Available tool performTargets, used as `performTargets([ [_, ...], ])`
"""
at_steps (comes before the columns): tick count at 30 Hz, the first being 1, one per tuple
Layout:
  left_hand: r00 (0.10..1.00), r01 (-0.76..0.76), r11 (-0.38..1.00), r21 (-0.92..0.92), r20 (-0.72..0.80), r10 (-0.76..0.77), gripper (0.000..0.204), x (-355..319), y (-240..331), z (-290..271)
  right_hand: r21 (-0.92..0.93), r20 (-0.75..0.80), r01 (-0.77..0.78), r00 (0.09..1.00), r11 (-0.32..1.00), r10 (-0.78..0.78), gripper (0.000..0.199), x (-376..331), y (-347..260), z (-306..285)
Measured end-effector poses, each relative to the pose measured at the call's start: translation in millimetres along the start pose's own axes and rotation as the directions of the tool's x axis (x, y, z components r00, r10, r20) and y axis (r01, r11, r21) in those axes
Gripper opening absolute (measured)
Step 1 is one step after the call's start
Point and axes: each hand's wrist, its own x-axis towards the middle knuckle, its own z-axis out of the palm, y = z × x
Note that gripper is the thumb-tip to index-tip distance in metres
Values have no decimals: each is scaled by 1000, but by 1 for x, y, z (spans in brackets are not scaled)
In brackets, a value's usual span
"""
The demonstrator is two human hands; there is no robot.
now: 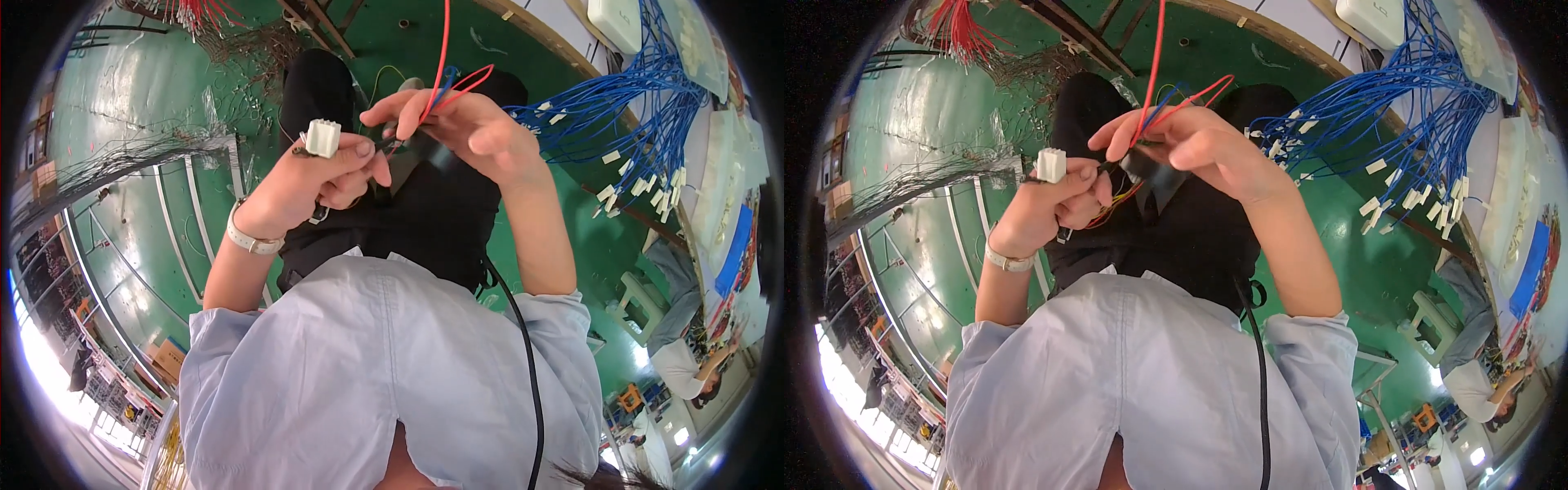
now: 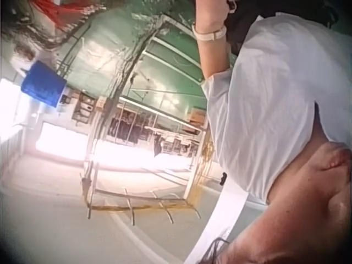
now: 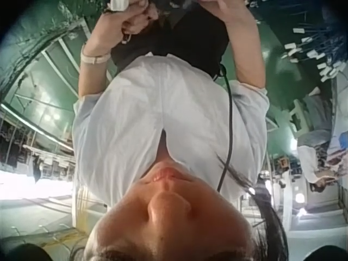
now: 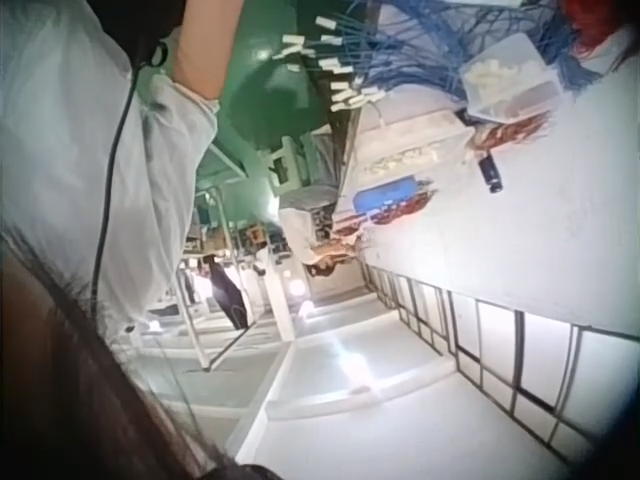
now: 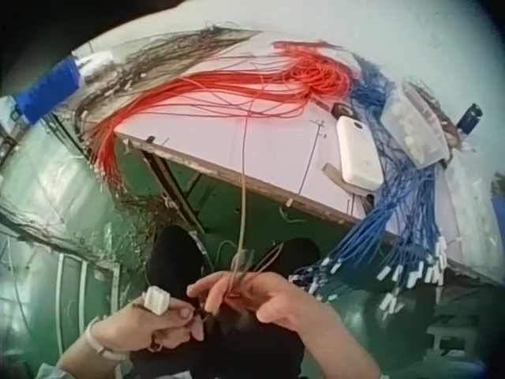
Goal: The recorder is assembling complex wire harnesses by bundling multiple colored wires together with black electrical tape and organizing the groups of wires.
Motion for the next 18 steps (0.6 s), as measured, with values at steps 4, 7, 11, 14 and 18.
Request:
performTargets([
  [4, 994, 106, 987, -119, -20, -109, 35, 6, 1, -4, -255, -231, -137, 970, 957, 77, 39, -1, 0, 17],
  [7, 989, 148, 982, -118, 14, -147, 36, 8, 0, -6, -612, -212, -141, 977, 778, 11, 38, -5, -7, 10],
  [11, 980, 176, 981, -77, 107, -167, 36, 6, 3, -1, -776, -412, -79, 814, 626, -409, 36, 8, 4, 17],
  [14, 985, 151, 984, -89, 97, -142, 36, 3, 2, -1, -601, -582, -153, 757, 784, -298, 43, 21, 12, 17],
  [18, 989, 139, 981, -134, 66, -131, 36, 3, 2, -5, -195, -249, -79, 968, 978, 28, 36, 12, 3, -2],
])
